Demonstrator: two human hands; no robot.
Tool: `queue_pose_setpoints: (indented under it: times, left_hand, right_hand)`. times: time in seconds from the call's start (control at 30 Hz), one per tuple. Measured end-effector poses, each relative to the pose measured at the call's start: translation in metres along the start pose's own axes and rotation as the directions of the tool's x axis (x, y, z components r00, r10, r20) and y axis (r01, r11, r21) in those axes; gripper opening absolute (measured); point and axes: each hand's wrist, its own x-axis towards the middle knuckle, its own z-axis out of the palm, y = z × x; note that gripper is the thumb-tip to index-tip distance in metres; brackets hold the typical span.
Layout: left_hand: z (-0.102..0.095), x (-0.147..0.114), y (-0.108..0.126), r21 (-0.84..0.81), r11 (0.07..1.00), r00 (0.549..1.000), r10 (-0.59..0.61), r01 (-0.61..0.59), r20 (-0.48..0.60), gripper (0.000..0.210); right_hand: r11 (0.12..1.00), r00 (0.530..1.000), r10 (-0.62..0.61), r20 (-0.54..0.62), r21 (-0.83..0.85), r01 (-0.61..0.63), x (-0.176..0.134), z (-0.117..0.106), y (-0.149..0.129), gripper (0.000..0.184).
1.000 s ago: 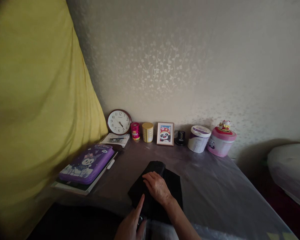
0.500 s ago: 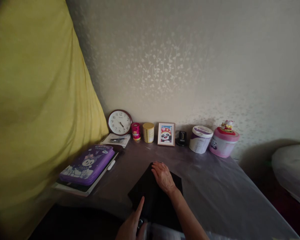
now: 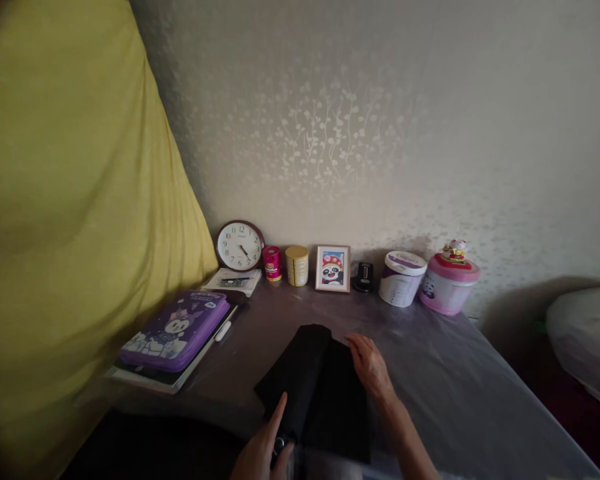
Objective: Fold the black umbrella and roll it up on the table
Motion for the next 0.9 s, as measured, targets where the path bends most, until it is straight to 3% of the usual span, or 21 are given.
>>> queue_pose_setpoints:
  times: [0.17, 0.33, 0.6, 0.9]
  left_hand:
    - [0.003, 0.001, -0.004, -0.033, 0.998, 0.998, 0.053, -0.054, -0.023, 0.068]
    - [0.007, 0.002, -0.009, -0.042, 0.996, 0.995, 0.08, -0.083, -0.066, 0.067]
    - [0.006, 0.001, -0.011, -0.055, 0.993, 0.993, 0.104, -0.108, -0.058, 0.067]
    - [0.007, 0.002, -0.013, -0.036, 0.995, 0.994, 0.094, -0.096, -0.045, 0.065]
  right_hand:
    - [0.995, 0.994, 0.096, 0.058, -0.02, -0.095, -0.042, -0.025, 0.018, 0.031]
    - [0.989, 0.983, 0.132, 0.126, 0.048, -0.139, -0.063, -0.031, 0.008, 0.033]
    - [0.994, 0.995, 0.078, 0.061, 0.069, -0.082, -0.072, -0.031, -0.009, 0.029]
    - [0.992, 0.97, -0.017, 0.244, 0.122, -0.013, -0.07, -0.04, -0.031, 0.037]
